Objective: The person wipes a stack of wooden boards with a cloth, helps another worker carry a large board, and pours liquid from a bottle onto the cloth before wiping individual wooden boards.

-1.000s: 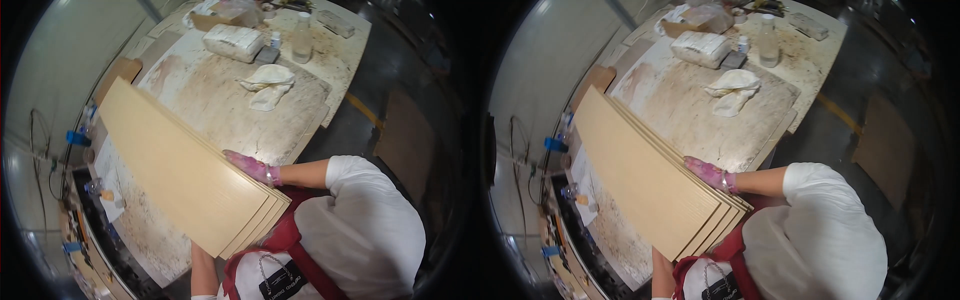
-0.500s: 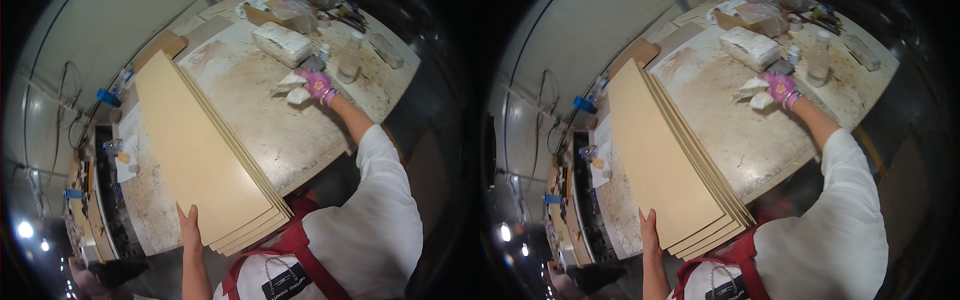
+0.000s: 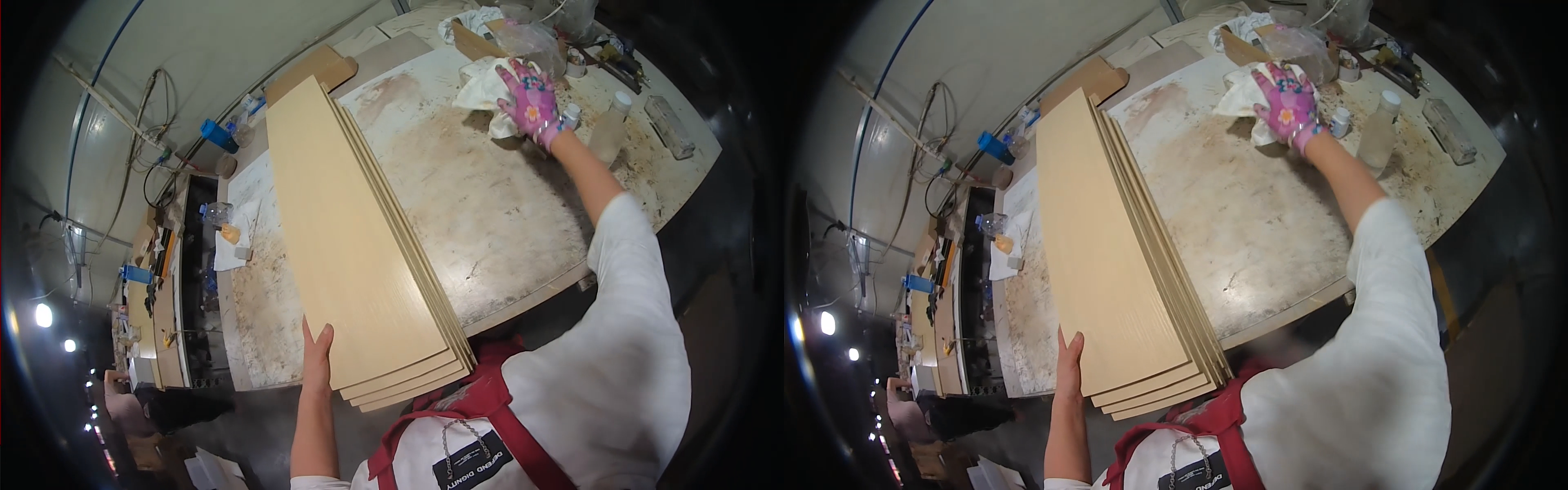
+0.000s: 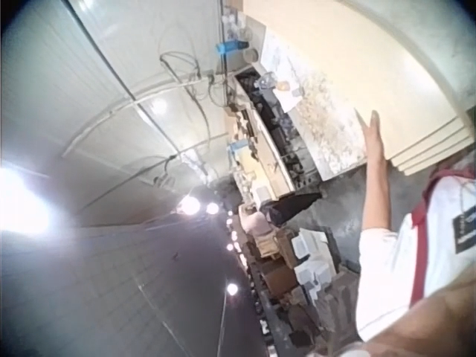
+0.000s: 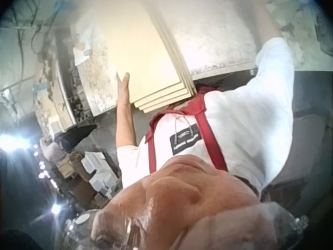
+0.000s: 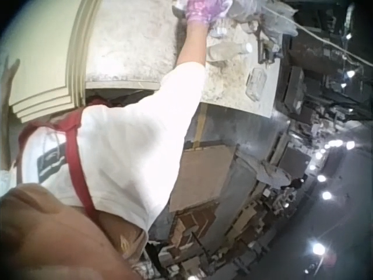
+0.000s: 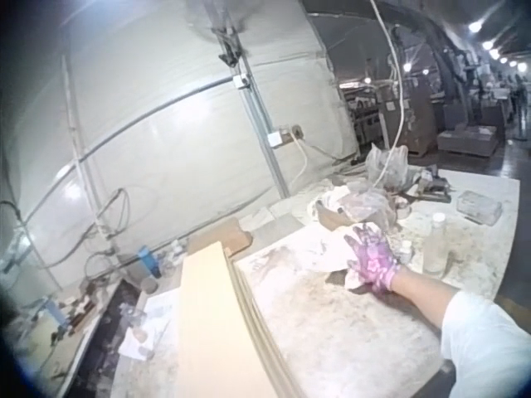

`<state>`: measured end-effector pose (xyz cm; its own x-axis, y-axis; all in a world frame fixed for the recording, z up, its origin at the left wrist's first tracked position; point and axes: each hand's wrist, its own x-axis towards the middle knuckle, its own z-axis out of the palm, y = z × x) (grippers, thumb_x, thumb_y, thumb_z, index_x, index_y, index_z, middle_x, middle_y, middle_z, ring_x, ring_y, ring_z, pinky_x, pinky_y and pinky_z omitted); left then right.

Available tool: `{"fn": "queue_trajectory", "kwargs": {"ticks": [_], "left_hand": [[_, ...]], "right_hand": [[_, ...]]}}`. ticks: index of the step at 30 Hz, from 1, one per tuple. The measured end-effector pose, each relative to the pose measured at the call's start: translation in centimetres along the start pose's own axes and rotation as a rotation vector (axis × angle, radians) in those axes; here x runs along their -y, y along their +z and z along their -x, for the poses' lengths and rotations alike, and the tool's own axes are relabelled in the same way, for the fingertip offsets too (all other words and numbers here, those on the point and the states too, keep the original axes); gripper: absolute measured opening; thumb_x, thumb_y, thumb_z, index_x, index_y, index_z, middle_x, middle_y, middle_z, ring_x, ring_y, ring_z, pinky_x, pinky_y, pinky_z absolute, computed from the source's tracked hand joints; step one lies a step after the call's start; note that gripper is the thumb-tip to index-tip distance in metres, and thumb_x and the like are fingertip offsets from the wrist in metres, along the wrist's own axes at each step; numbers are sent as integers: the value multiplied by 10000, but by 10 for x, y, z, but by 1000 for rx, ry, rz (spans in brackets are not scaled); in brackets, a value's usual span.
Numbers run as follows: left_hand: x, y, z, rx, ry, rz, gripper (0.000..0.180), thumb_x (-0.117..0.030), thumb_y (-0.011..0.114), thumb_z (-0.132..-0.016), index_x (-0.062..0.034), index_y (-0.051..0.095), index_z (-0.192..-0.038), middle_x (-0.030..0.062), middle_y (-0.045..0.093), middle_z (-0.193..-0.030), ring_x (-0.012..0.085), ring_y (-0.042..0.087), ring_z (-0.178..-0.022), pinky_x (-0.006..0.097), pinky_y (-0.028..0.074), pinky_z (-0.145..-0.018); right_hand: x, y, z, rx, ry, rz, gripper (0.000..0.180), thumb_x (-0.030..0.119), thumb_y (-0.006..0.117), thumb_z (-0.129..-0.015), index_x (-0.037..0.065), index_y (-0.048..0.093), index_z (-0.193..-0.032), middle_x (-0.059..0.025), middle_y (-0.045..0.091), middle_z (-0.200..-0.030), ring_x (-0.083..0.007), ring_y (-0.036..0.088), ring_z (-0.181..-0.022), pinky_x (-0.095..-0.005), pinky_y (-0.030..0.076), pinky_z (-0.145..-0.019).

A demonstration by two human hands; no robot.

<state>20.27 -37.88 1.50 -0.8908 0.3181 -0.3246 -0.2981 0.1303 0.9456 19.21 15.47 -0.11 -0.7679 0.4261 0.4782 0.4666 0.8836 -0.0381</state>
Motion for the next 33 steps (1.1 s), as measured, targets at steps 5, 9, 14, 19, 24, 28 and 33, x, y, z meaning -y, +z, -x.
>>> {"fn": "queue_trajectory", "kwargs": {"ticks": [5,9,14,19,24,28,33], "left_hand": [[15,-8,-10,80,40,42,653,-251,520,-881,-89,174,-1410,128,358,-1360,257,383,-1224,366,336,-1000],[35,-36,-10,238,-161,459,535,-398,350,-937,-48,342,-1343,152,424,-1328,293,437,-1188,409,394,-969],[20,-43,43,64,-272,28,443,-303,435,-936,-53,433,-1301,179,403,-1342,305,370,-1230,376,299,-1032],[22,-35,12,212,-384,-20,474,-322,430,-934,-36,406,-1310,194,410,-1330,309,381,-1225,381,326,-1015],[22,-38,2,237,-460,-50,506,-341,424,-931,-18,379,-1319,209,417,-1319,313,391,-1220,386,353,-998],[18,-38,0,207,-509,-82,534,-356,420,-929,-5,357,-1326,220,422,-1309,316,400,-1216,389,375,-984],[6,-14,13,247,-527,-93,542,-361,424,-928,-5,344,-1330,214,421,-1308,307,399,-1214,389,376,-983]], "right_hand": [[51,-33,148,436,-14,-839,385,305,502,-869,77,510,-1180,-136,597,-1069,-316,595,-916,-395,480,-798],[79,-54,289,783,124,-930,325,380,515,-870,81,636,-907,-91,649,-744,-269,629,-723,-339,504,-688],[155,-59,382,1097,797,-1561,350,261,589,-828,67,581,-1120,5,615,-811,-78,563,-696,-219,461,-578],[209,-39,405,772,1196,-2077,183,182,559,-798,71,602,-936,26,474,-624,-78,435,-526,-229,372,-476],[230,-21,419,691,1120,-2223,199,164,534,-782,124,455,-603,-1,379,-490,-129,405,-434,-269,332,-429],[237,-15,416,593,1534,-2057,176,222,518,-796,101,521,-669,-10,398,-526,-137,413,-478,-294,344,-445],[243,171,498,200,702,-1849,374,361,438,-862,27,605,-857,-43,551,-738,-161,516,-717,-313,419,-694]]}}
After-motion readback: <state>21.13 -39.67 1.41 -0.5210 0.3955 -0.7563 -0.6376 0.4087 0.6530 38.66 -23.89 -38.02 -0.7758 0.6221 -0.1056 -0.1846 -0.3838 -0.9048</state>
